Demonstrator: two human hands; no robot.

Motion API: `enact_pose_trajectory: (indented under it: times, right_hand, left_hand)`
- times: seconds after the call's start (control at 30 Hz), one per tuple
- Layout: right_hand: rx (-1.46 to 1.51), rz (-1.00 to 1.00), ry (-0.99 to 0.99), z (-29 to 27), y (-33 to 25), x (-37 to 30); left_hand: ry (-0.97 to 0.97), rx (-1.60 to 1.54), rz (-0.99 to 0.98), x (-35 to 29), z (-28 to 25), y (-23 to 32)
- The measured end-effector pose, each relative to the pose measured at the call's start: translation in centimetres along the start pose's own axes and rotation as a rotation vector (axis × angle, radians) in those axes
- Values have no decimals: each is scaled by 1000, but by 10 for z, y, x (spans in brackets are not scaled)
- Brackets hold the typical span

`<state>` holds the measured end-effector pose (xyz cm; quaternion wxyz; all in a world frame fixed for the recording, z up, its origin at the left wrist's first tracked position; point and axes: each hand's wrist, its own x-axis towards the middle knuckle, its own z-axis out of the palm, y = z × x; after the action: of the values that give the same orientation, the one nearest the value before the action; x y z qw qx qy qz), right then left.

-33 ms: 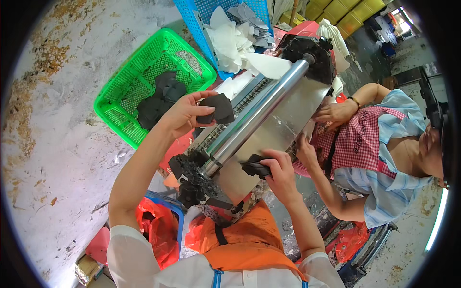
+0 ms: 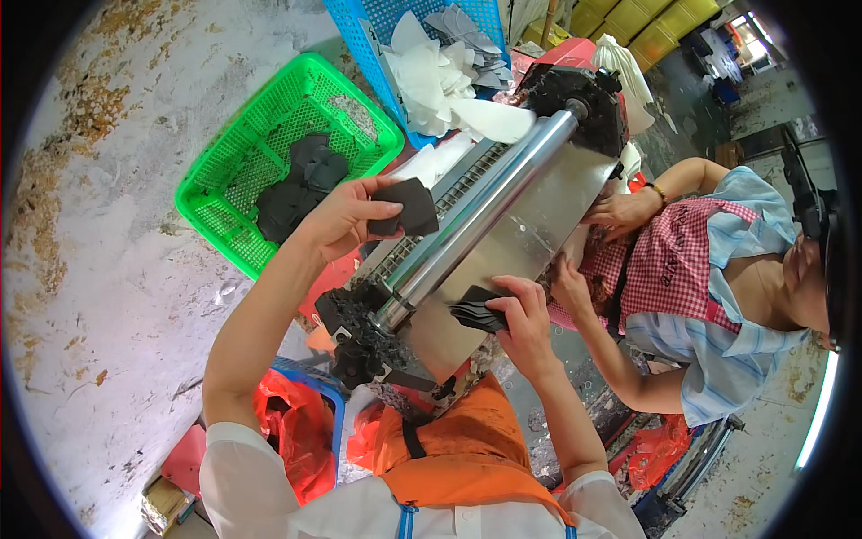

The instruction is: The person retrieves cut fabric pieces from a basket, feeds them through a roller machine, and stacks the processed pieces by hand.

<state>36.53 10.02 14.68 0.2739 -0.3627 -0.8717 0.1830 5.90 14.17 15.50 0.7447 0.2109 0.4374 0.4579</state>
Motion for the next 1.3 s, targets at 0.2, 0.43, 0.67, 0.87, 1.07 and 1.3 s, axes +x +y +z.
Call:
enact_pose_trajectory:
  times: [0.2, 0.43, 0.67, 0.87, 1.07, 1.3]
  right_hand:
    - [577, 177, 146, 25, 2, 17]
    - [204, 151, -126, 2, 4, 15]
    - [1053, 406, -9, -8, -3, 12]
    - [351, 472, -384, -26, -7, 0]
    - [14, 114, -164, -6, -15, 2]
    - [9, 3, -75, 3, -1, 3]
  left_hand:
    - [-149, 241, -214, 21, -1, -25]
    - [-13, 303, -150, 22, -7, -16]
    - [-103, 151, -107, 15, -6, -21]
    - [363, 410, 193, 41, -34, -13]
    - [1245, 1078, 400, 73, -156, -35]
    - [111, 997, 261, 21, -32, -11]
